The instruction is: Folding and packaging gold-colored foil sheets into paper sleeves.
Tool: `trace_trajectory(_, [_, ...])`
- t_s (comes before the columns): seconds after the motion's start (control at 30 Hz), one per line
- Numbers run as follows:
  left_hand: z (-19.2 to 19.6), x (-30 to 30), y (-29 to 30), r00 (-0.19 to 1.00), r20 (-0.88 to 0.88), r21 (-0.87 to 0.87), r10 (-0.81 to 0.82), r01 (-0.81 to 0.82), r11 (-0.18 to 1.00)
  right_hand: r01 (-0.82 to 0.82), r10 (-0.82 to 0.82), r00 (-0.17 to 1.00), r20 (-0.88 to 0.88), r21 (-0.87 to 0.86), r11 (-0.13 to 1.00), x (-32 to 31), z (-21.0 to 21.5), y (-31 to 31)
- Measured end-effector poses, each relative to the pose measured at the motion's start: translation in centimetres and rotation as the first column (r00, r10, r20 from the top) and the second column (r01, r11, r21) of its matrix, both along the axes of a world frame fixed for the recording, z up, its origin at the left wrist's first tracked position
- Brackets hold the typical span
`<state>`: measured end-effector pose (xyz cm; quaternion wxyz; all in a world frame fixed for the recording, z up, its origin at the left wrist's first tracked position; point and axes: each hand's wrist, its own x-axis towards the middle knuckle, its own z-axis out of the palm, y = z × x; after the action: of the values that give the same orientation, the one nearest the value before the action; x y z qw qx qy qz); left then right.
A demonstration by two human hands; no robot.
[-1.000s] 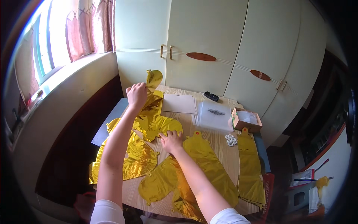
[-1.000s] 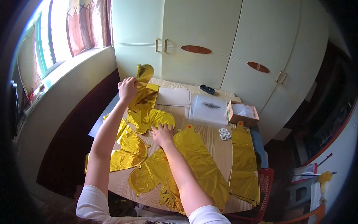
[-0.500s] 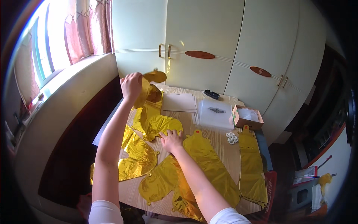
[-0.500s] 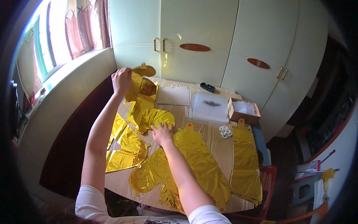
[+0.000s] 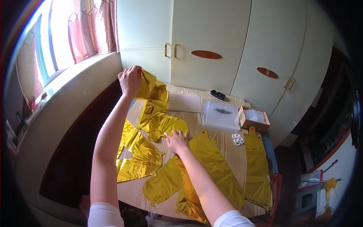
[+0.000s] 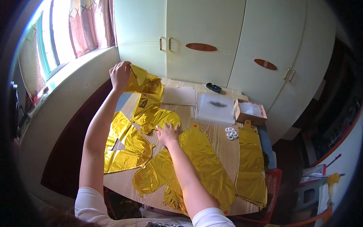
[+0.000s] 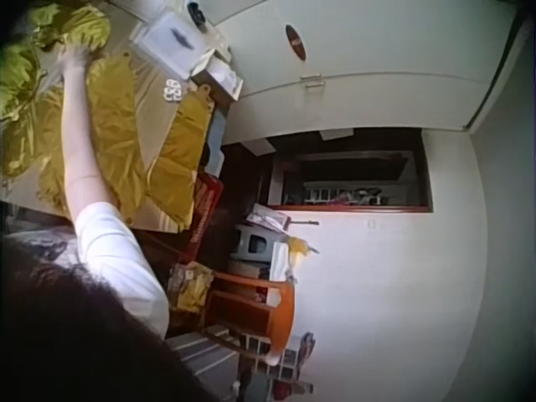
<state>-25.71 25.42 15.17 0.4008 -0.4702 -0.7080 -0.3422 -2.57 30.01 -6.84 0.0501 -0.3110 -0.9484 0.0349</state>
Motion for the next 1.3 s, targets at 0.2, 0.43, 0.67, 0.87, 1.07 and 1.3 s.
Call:
trace_trajectory(0.2, [1.1,-0.2,-0.5,0.992,-0.103,-0.053,0.078,-0.084,0.995,0.011,-0.011,1.0,0.019,-0.007,1.0,0.1,0.0,-0.1])
trace_trajectory(0.43, [1.9,-0.1,-0.9,0.974,-0.212,0.203,0.086,-0.042,0.978,0.009,-0.009,1.0,0.002,-0.012,1.0,0.3,0.2,-0.3])
trace_trajectory(0.67, [2.9,-0.1,-1.5,0.984,-0.147,-0.044,0.099,-0.106,0.993,0.011,-0.011,1.0,-0.018,-0.019,1.0,0.4,0.2,-0.1])
trace_trajectory(0.87, [3.7,0.2,-2.5,0.993,-0.097,-0.146,0.061,-0.075,0.986,0.017,-0.017,0.999,-0.031,-0.004,1.0,0.2,-0.1,0.0])
trace_trajectory(1.07, [3.7,-0.1,-3.1,0.973,-0.21,0.067,0.093,-0.08,0.995,0.012,-0.012,0.999,-0.034,-0.014,1.0,0.2,-0.1,0.0])
trace_trajectory(1.3, [5.1,4.6,-6.2,0.994,-0.093,0.002,-0.065,0.065,0.998,0.015,-0.016,1.0,-0.015,-0.024,1.0,0.4,0.3,-0.3])
